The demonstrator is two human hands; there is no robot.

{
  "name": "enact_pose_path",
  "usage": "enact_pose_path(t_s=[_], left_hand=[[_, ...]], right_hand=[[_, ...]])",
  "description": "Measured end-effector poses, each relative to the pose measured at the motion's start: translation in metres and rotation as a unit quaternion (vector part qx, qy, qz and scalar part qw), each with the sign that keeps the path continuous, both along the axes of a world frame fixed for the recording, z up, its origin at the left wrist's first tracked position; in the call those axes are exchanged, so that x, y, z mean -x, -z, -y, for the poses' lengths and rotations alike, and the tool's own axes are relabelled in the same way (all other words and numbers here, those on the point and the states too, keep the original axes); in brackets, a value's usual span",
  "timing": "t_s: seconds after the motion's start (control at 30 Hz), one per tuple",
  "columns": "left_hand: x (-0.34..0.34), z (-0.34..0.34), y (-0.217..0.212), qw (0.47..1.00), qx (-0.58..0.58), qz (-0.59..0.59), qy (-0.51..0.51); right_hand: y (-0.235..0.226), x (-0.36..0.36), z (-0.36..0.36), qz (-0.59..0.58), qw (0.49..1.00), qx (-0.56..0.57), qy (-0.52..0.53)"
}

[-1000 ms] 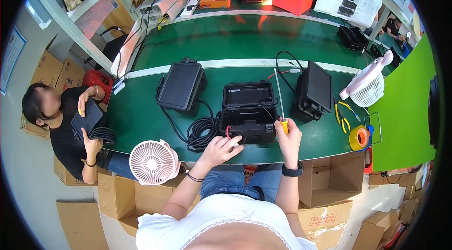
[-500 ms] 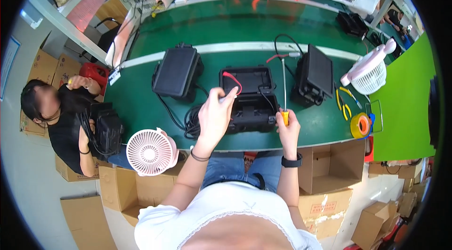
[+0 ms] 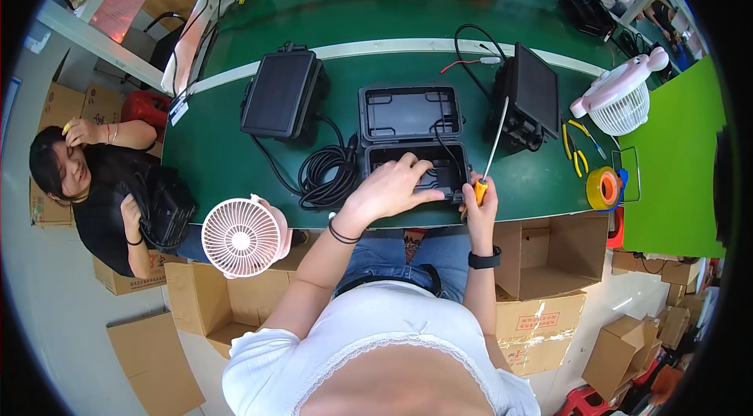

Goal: Assembling and inspecting electronic solar units by connecting internal cables and fastening housings using a screwdriver at a production line.

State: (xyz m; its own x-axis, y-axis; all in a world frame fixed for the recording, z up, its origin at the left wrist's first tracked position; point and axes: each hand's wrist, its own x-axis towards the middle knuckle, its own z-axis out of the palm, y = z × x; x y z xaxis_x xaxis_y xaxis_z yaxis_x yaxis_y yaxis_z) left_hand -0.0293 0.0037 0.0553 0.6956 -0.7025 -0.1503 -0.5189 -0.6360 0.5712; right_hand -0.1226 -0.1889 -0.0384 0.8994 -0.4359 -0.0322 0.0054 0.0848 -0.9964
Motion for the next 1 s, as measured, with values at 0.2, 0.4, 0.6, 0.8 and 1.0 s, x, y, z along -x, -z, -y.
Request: enact_pose_path(t_s=[0.2,0.4,0.6,0.8,1.0], left_hand=[[0.017,0.002,0.008,0.966,0.127,0.225,0.017],[0.021,-0.041,0.031,0.854,0.311,0.414,-0.038],[0.046,-0.081,0.081,0.834,0.33,0.42,-0.137],[0.051,-0.046,0.041,0.872,0.341,0.3,-0.182],[0.031,-0.021,0.016,0.958,0.104,0.244,-0.109]], right_hand=[[0.006,0.021,0.016,-0.015,0.998,0.028,-0.061],[-0.001,0.015,0.004,-0.014,0.999,-0.031,-0.021],[-0.001,0.013,0.006,-0.008,0.999,-0.036,-0.017],[0.008,0.02,0.011,-0.021,0.999,-0.017,-0.042],[-0.003,0.018,0.016,-0.029,0.998,-0.001,-0.053]])
